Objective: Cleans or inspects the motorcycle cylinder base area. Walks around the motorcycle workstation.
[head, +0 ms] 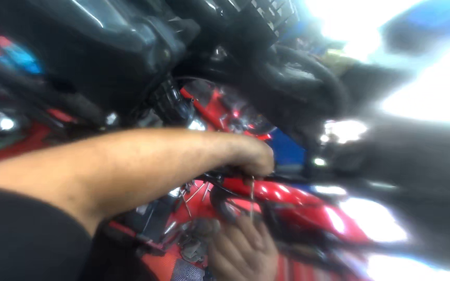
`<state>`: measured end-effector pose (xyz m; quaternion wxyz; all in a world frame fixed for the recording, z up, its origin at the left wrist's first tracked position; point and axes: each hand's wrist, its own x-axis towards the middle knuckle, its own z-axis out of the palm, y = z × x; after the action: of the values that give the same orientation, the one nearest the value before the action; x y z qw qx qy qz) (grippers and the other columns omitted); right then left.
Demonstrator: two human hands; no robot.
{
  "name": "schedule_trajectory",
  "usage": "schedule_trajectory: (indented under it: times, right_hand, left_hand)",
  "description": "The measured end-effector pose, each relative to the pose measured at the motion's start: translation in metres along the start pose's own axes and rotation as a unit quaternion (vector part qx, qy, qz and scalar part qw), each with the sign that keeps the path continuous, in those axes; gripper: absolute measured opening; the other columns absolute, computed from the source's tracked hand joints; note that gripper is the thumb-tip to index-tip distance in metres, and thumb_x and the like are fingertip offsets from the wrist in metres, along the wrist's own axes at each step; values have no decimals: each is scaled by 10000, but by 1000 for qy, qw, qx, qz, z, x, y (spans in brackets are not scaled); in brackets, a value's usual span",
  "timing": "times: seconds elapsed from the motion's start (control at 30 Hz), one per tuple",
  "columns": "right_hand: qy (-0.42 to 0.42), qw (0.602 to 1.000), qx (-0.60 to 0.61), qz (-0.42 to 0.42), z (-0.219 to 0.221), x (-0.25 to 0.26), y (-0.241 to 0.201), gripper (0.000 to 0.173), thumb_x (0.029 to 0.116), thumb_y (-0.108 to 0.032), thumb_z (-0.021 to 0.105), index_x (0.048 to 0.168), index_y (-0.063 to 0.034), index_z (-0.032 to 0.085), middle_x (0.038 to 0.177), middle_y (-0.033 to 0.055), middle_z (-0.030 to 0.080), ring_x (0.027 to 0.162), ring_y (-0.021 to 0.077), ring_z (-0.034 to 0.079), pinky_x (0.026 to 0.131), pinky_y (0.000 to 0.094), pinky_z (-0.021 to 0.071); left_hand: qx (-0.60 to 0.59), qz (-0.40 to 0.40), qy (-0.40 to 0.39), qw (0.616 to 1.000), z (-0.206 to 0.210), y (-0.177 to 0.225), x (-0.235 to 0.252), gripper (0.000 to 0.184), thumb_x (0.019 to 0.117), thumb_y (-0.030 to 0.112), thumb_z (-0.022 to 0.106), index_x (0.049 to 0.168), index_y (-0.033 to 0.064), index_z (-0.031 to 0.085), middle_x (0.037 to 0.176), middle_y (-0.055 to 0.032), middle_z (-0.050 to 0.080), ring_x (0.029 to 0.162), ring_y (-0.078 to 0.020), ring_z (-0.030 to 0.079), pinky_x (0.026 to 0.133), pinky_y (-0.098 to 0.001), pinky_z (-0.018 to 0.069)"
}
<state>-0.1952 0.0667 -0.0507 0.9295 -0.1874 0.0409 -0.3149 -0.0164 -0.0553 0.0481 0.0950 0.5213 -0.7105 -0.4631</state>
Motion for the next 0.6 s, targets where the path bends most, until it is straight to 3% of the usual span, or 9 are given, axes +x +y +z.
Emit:
schedule_trajectory:
  times: [0.13, 0.23, 0.37, 0.47, 0.6]
  right_hand:
    - [23, 995, 6, -96, 44, 63, 42, 466, 1041, -454, 468, 731, -124, 577, 507, -49, 438, 415, 107, 482, 423, 271, 390]
    - [-1, 993, -17, -115, 43, 72, 42, 427, 1064, -420, 453, 800, -110, 585, 514, -49, 440, 428, 102, 492, 437, 270, 407]
    - [50, 983, -160, -77, 12, 45, 40, 311, 1044, -338, 563, 857, -99, 631, 497, -54, 455, 413, 92, 503, 435, 275, 453]
    - [71, 958, -274, -34, -12, 31, 29, 315, 1033, -335, 610, 873, -67, 652, 485, -43, 463, 393, 92, 497, 415, 280, 461]
    - [147, 870, -465, 70, -25, -7, -20, 301, 939, -389, 737, 1023, -100, 741, 545, -43, 536, 401, 27, 466, 380, 211, 428]
  left_hand:
    - [60, 30, 3, 998, -4, -7, 3, 308, 977, 304, 649, 798, 59, 703, 678, -47, 634, 555, -149, 566, 546, -385, 486]
    - [94, 47, 3, 994, -7, -8, 4, 348, 965, 355, 662, 782, 61, 700, 695, -63, 635, 590, -176, 582, 569, -429, 488]
    - [-4, 44, -24, 999, -4, -11, 4, 333, 993, 354, 647, 851, 61, 716, 673, -34, 656, 524, -115, 570, 527, -338, 498]
    - [-44, 39, -33, 998, -3, -12, 5, 329, 1007, 336, 628, 852, 58, 714, 659, -29, 653, 499, -107, 542, 505, -321, 470]
    - [-12, 33, -20, 999, -4, -9, 0, 251, 978, 240, 638, 820, 56, 701, 667, -24, 667, 485, -94, 517, 497, -309, 444]
